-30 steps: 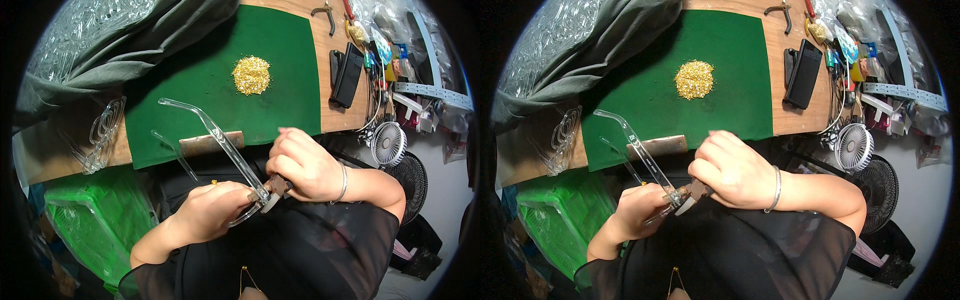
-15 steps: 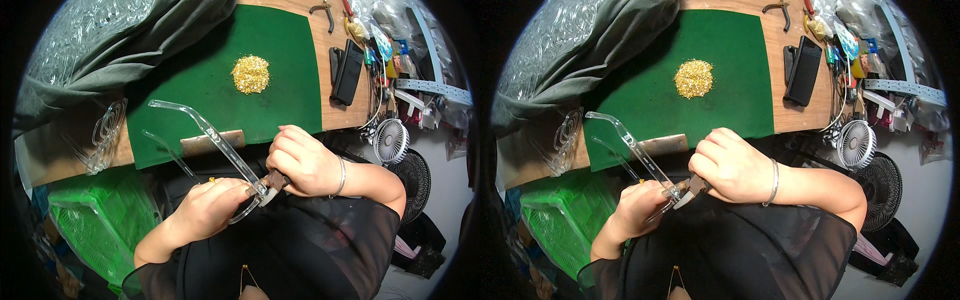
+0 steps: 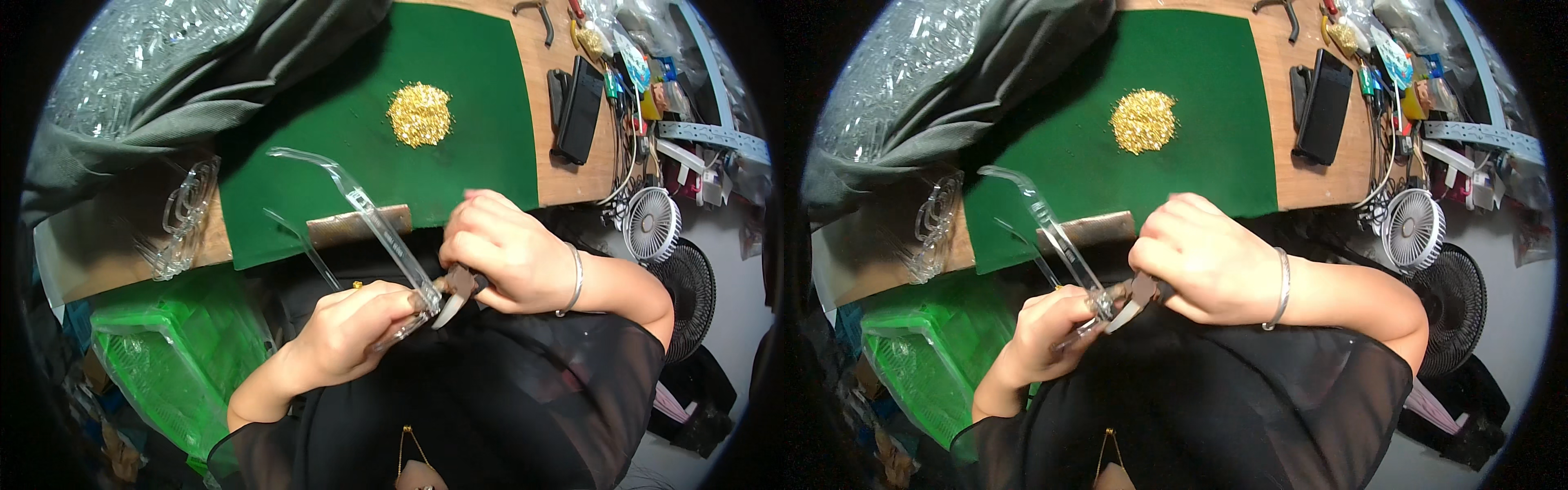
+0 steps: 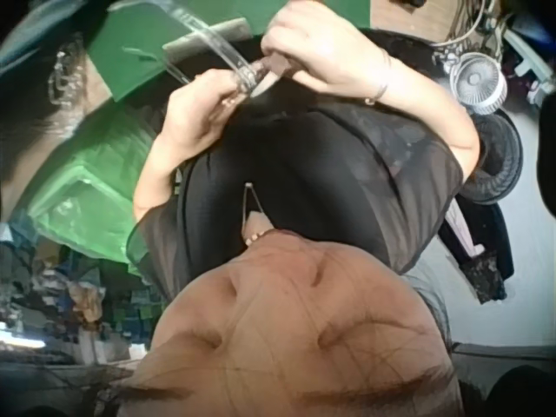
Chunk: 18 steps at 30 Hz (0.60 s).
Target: The person assembles a pair of clear plastic eyeglasses by inserting small gold-colored components into the frame using a small hammer. The person repeatedly taps the components into place on both sides of the frame.
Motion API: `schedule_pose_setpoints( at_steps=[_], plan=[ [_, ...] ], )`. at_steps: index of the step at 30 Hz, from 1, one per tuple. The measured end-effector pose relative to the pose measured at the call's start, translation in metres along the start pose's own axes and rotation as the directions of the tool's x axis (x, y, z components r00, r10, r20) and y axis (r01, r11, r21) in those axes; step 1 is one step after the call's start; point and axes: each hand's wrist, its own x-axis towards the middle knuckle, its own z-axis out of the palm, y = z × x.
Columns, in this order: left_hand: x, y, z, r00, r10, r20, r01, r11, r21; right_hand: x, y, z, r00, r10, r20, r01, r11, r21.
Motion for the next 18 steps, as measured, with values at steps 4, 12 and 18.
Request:
schedule_pose_setpoints(
  at_steps=[4,12,18],
  plan=[
    [0.002,0.035,-0.011,0.888,-0.449,0.1,0.384,0.602,-0.7,0.007,0.012,-0.011,0.986,0.159,0.043,-0.165,0.96,0.225],
    [0.009,0.037,-0.025,0.868,-0.442,0.226,0.288,0.076,-0.955,-0.001,0.049,0.057,0.893,0.41,-0.183,-0.269,0.815,0.513],
    [0.007,0.039,-0.025,0.875,-0.41,0.256,0.219,-0.136,-0.966,-0.001,0.039,0.055,0.889,0.451,-0.074,-0.291,0.683,0.67]
  ],
)
